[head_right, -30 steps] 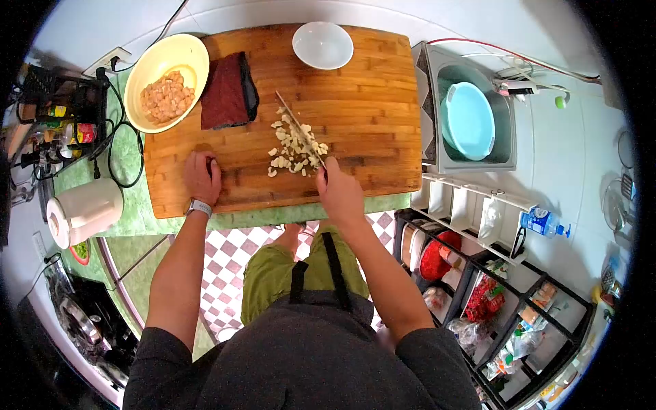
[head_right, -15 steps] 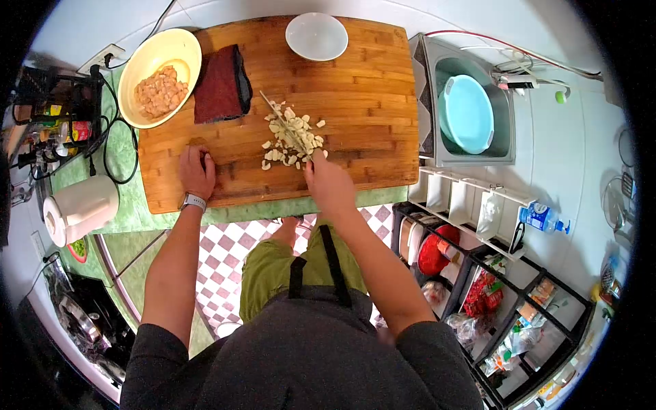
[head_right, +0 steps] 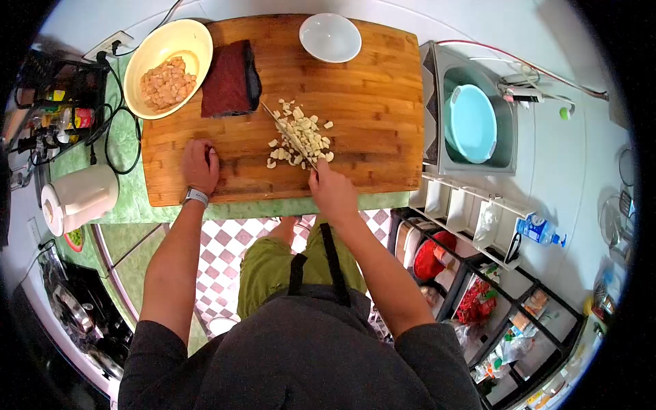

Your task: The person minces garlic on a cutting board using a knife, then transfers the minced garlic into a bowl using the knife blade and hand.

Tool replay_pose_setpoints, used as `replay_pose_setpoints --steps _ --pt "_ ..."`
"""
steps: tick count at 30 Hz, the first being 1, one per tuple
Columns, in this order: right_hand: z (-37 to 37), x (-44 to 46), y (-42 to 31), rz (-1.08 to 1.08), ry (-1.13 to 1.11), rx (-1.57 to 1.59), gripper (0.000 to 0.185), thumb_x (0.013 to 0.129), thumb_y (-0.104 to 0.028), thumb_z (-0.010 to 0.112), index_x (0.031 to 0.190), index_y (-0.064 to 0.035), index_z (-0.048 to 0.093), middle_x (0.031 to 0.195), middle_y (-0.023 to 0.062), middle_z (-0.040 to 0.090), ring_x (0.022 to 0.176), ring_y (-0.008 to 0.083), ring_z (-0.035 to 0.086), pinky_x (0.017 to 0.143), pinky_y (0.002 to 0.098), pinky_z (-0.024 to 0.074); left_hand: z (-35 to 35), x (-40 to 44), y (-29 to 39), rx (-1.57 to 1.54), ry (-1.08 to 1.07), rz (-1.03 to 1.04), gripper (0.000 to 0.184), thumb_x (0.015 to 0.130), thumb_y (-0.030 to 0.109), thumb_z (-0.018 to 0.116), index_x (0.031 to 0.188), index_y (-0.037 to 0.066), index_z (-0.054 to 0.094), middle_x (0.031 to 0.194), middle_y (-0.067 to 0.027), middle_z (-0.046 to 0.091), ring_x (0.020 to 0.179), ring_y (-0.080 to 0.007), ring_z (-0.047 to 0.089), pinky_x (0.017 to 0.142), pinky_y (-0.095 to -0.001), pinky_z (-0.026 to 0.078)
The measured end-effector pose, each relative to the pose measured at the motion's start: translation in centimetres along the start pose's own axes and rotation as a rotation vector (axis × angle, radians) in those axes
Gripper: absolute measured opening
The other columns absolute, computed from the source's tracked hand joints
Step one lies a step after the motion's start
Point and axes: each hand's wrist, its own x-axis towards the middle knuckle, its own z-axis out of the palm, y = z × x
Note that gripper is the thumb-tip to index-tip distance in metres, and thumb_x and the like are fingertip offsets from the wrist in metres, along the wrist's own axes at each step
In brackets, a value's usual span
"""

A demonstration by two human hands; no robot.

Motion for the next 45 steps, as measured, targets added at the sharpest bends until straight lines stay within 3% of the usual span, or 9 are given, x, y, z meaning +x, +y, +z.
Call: replay_pose_setpoints --steps 8,18,21,27,35,45 --pt "-2.8 -1.8 -0.5 -0.083 -0.04 0.073 0.021 0.104 -0.027 0.059 0.105 -0.0077 0.052 0.08 0.0232 0.069 0.075 0.0485 0.067 0.065 0.0595 0.0502 -0.2 -0.1 0.3 -0.006 0.013 -0.001 0.012 0.093 0.011 0.061 0.105 0.007 0.059 0.1 -0.0155 0.059 0.097 -0.0392 0.058 0.085 -0.0502 0.047" --pt "-0.9 -1.5 0.1 -0.159 -0.191 0.026 0.019 0.103 -0.025 0.06 0.103 -0.0073 0.052 0.075 0.0237 0.066 0.072 0.0489 0.066 0.064 0.0593 0.0504 0.2 0.0 -0.1 -0.079 0.005 -0.003 0.013 0.092 0.009 0.06 0.106 0.007 0.059 0.101 -0.0154 0.06 0.097 -0.0388 0.058 0.084 -0.0502 0.047" --pt "-1.6 0.1 1.5 -0.139 -0.169 -0.013 0.021 0.104 -0.029 0.058 0.105 -0.0081 0.052 0.075 0.0234 0.068 0.071 0.0481 0.068 0.064 0.0596 0.0535 0.1 0.1 0.0 -0.055 0.009 0.002 0.014 0.091 0.008 0.061 0.105 0.006 0.06 0.1 -0.0156 0.06 0.096 -0.039 0.058 0.083 -0.0505 0.047" --pt "-4.7 2.0 2.0 -0.133 0.042 0.049 0.022 0.104 -0.027 0.06 0.103 -0.0061 0.053 0.075 0.026 0.067 0.073 0.0498 0.066 0.064 0.0607 0.0504 -0.3 0.4 0.7 -0.054 -0.001 -0.006 0.014 0.091 0.007 0.061 0.104 0.006 0.06 0.099 -0.0159 0.06 0.095 -0.0393 0.059 0.083 -0.0506 0.047" --pt "-1.3 2.0 1.7 -0.004 0.058 0.041 0.021 0.105 -0.027 0.057 0.106 -0.0065 0.051 0.079 0.0254 0.069 0.075 0.0503 0.067 0.065 0.0612 0.0509 0.0 0.3 0.2 -0.026 0.008 0.006 0.014 0.091 0.007 0.061 0.105 0.005 0.06 0.098 -0.0171 0.059 0.095 -0.0399 0.059 0.084 -0.0503 0.047" --pt "-2.7 0.4 0.1 0.043 0.059 0.06 0.022 0.105 -0.028 0.056 0.105 -0.0067 0.051 0.077 0.0253 0.069 0.072 0.0507 0.067 0.063 0.0616 0.0516 -0.1 0.2 0.3 -0.001 -0.036 -0.019 0.012 0.093 0.01 0.061 0.104 0.005 0.06 0.099 -0.0171 0.06 0.094 -0.0401 0.059 0.082 -0.05 0.048"
